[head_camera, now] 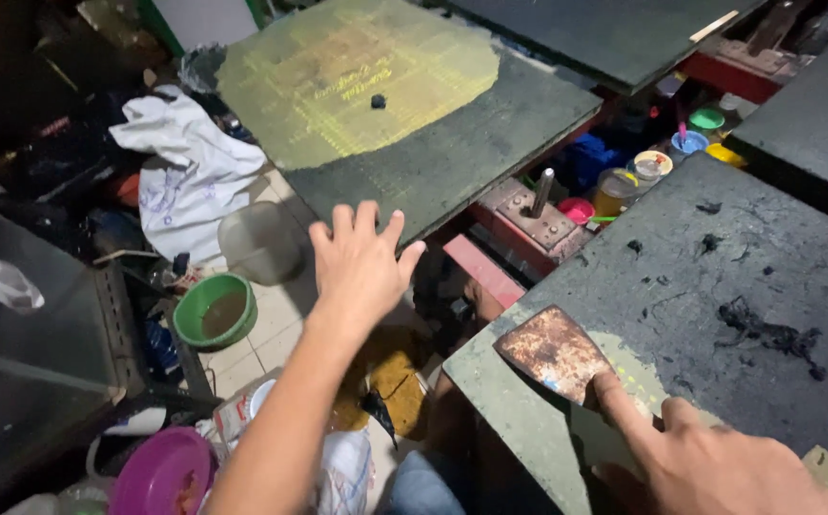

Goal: The person is using a metal scraper to remove dried ink or adhesive from the surface of a screen printing platen.

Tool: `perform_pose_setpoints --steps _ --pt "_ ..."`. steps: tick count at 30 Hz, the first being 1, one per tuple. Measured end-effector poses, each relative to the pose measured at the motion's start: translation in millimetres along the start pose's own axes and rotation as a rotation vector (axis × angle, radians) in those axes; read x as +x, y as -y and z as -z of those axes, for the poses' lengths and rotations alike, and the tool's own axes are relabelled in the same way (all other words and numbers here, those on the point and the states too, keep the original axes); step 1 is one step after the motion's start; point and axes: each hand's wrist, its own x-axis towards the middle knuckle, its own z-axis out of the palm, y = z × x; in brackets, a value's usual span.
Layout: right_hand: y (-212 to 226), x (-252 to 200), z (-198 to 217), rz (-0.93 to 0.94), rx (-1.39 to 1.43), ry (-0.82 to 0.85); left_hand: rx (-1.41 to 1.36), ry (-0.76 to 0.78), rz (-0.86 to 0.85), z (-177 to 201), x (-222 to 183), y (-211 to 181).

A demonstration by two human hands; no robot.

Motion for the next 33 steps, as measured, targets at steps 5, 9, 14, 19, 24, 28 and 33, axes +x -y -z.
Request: perform_pose_setpoints --steps 5,9,14,19,24,28,33 --pt "2 4 -7 -0.058 -0.007 -0.083 -0.443 0.624 0.199 40 17 11" --pt "2 -6 4 -0.036 0.039 -0.013 -0.387 0.339 0.239 25 1 12" --pt "4 -12 11 -0.061 0.146 -0.032 -0.46 -0.097 0.216 31 -8 10" --pt "-7 -28 36 -0.039 0.07 0.125 -1.081 0.249 -0.011 85 -10 -24" --pt "-30 -29 34 -0.103 0.017 0.003 -1.132 0.445 -0.348 82 -18 -44" --pt "-35 -18 4 -0.001 -0.006 -0.032 -1.056 0.642 -0.111 82 -17 -56" --pt "-38 -7 -27 -0.066 -0.045 -0.065 -1.074 0.63 0.091 73 -23 -66"
